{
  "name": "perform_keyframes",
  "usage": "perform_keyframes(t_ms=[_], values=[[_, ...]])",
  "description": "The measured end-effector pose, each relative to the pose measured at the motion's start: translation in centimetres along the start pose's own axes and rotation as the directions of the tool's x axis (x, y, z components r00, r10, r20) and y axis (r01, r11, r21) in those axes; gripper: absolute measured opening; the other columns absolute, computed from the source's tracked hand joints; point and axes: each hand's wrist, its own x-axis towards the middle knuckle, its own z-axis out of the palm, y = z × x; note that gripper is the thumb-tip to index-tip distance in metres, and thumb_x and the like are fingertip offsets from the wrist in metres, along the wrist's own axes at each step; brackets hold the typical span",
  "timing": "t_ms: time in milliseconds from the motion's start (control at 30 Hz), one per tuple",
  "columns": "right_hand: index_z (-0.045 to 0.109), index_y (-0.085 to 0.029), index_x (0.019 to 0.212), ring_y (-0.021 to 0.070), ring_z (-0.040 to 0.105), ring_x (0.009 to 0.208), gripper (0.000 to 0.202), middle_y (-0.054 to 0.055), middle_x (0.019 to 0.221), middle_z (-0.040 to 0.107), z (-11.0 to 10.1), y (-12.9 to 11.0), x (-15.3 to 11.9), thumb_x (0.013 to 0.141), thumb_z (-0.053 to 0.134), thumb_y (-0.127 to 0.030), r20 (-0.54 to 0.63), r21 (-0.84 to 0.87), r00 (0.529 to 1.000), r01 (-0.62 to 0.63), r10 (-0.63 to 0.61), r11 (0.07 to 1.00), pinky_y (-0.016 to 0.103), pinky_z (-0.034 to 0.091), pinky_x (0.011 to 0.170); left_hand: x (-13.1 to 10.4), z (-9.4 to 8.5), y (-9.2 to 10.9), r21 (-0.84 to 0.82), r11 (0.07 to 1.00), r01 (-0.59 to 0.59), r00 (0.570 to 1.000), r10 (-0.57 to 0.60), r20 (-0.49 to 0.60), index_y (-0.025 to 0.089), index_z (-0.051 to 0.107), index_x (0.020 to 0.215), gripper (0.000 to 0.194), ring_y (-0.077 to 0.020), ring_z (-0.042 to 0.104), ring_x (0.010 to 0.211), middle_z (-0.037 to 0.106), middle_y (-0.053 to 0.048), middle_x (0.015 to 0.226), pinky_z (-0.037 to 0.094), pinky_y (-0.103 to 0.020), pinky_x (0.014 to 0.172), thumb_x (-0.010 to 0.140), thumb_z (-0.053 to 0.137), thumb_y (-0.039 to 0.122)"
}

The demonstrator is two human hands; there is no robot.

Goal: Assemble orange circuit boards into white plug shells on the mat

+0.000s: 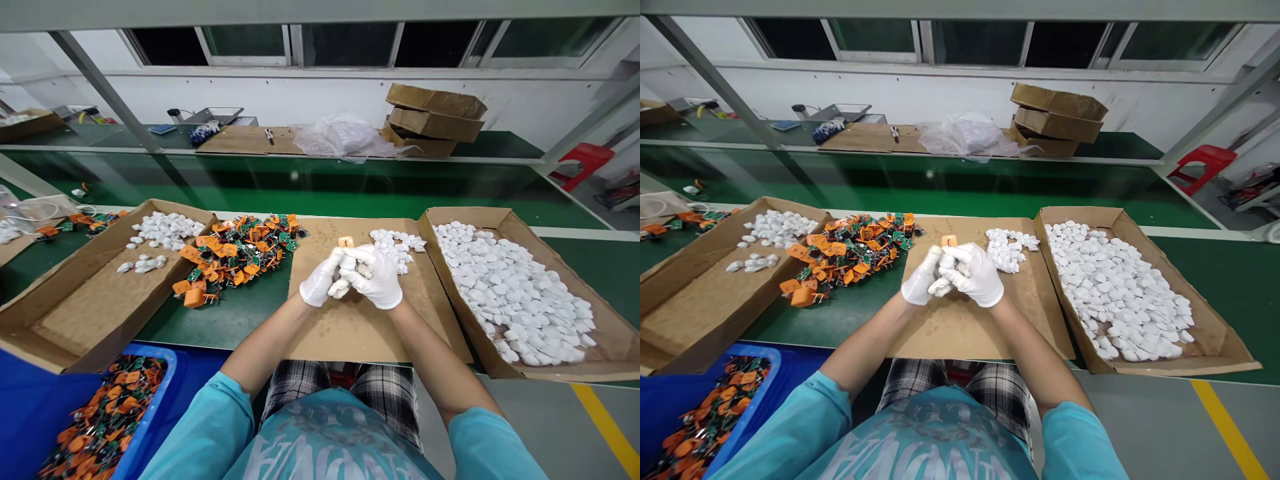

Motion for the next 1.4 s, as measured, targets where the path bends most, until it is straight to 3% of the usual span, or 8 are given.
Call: perform_keyframes(t_ms=[267, 367, 600, 700, 833, 1000, 1200, 1400], values=[[0.064, -0.025, 0.103, 0.0199, 0.065, 0.086, 0.025, 0.005, 0.095, 0.067, -0.2, 0.2, -0.3, 0.086, 0.062, -0.043, 0.11, 0.126, 0.982, -0.17, 0.157, 0.977, 0.036, 0.056, 0.076, 0.6, 0.1, -0.8, 0.08, 0.981, -0.177, 0.984, 0.177, 0.005, 0.015, 0.054, 0.054, 0.073, -0.0059, 0.029, 0.03, 0.029, 0.006, 0.029, 0.022, -0.022, 0.035, 0.067, 0.042, 0.086], [0.064, -0.024, 0.103, 0.0199, 0.066, 0.085, 0.026, 0.005, 0.096, 0.067, 0.0, 0.3, -0.4, 0.085, 0.063, -0.043, 0.092, 0.151, 0.973, -0.223, 0.211, 0.963, 0.036, 0.056, 0.075, 0.7, 0.3, -0.6, 0.054, 0.984, -0.168, 0.986, 0.168, -0.005, 0.017, 0.051, 0.051, 0.072, -0.0058, 0.027, 0.028, 0.027, 0.007, 0.028, 0.019, -0.022, 0.034, 0.062, 0.046, 0.088], [0.063, -0.028, 0.112, 0.0217, 0.066, 0.09, 0.027, 0.005, 0.1, 0.068, -0.2, 0.0, -0.1, 0.088, 0.06, -0.04, 0.177, 0.086, 0.98, -0.105, 0.089, 0.991, 0.037, 0.057, 0.077, 0.2, 0.2, -0.7, 0.13, 0.978, -0.164, 0.985, 0.169, -0.024, 0.019, 0.042, 0.045, 0.073, -0.006, 0.028, 0.03, 0.028, 0.005, 0.03, 0.021, -0.023, 0.035, 0.07, 0.033, 0.087], [0.059, -0.029, 0.119, 0.0218, 0.067, 0.095, 0.031, 0.005, 0.108, 0.066, -0.2, -0.2, -0.3, 0.089, 0.06, -0.034, 0.039, 0.041, 0.996, -0.079, 0.078, 0.996, 0.038, 0.058, 0.08, 0.1, 0.0, -0.8, 0.196, 0.939, -0.283, 0.947, 0.305, -0.097, 0.019, 0.039, 0.045, 0.07, -0.0063, 0.033, 0.035, 0.035, 0.004, 0.034, 0.027, -0.023, 0.039, 0.07, 0.038, 0.085], [0.058, -0.028, 0.117, 0.0242, 0.064, 0.107, 0.034, 0.007, 0.119, 0.062, 0.1, -0.4, -0.3, 0.085, 0.065, -0.023, -0.21, -0.041, 0.978, -0.008, 0.0, 0.999, 0.042, 0.056, 0.09, 0.4, 0.4, -0.5, 0.17, 0.904, -0.392, 0.877, 0.423, -0.226, 0.019, 0.052, 0.062, 0.061, -0.0101, 0.044, 0.047, 0.047, 0.003, 0.047, 0.04, -0.026, 0.05, 0.063, 0.055, 0.08], [0.058, -0.032, 0.115, 0.0228, 0.065, 0.105, 0.031, 0.004, 0.115, 0.065, 0.0, -0.8, 0.5, 0.088, 0.053, -0.017, -0.068, 0.025, 0.998, 0.007, -0.005, 1.0, 0.043, 0.055, 0.092, 0.4, 1.1, 0.1, 0.249, 0.862, -0.441, 0.781, 0.506, -0.366, 0.02, 0.056, 0.07, 0.041, -0.0167, 0.057, 0.074, 0.06, -0.001, 0.068, 0.045, -0.027, 0.063, 0.063, 0.073, 0.057], [0.058, -0.03, 0.119, 0.0263, 0.061, 0.111, 0.036, 0.007, 0.119, 0.061, -0.6, -0.2, 0.4, 0.085, 0.057, -0.022, -0.045, -0.028, 0.999, 0.019, -0.021, 0.999, 0.048, 0.052, 0.095, -0.1, 1.1, 0.4, 0.276, 0.888, -0.369, 0.86, 0.438, -0.261, 0.019, 0.053, 0.057, 0.048, -0.011, 0.045, 0.048, 0.047, 0.003, 0.047, 0.039, -0.027, 0.051, 0.065, 0.067, 0.065], [0.059, -0.029, 0.12, 0.0293, 0.059, 0.113, 0.036, 0.008, 0.119, 0.062, -0.7, 0.3, 0.1, 0.084, 0.063, -0.034, 0.03, -0.071, 0.999, 0.045, -0.043, 0.996, 0.052, 0.051, 0.096, -0.3, 0.6, 0.5, 0.286, 0.93, -0.232, 0.928, 0.3, -0.22, 0.019, 0.04, 0.043, 0.069, -0.0063, 0.032, 0.038, 0.036, 0.004, 0.035, 0.027, -0.025, 0.042, 0.053, 0.057, 0.085]])
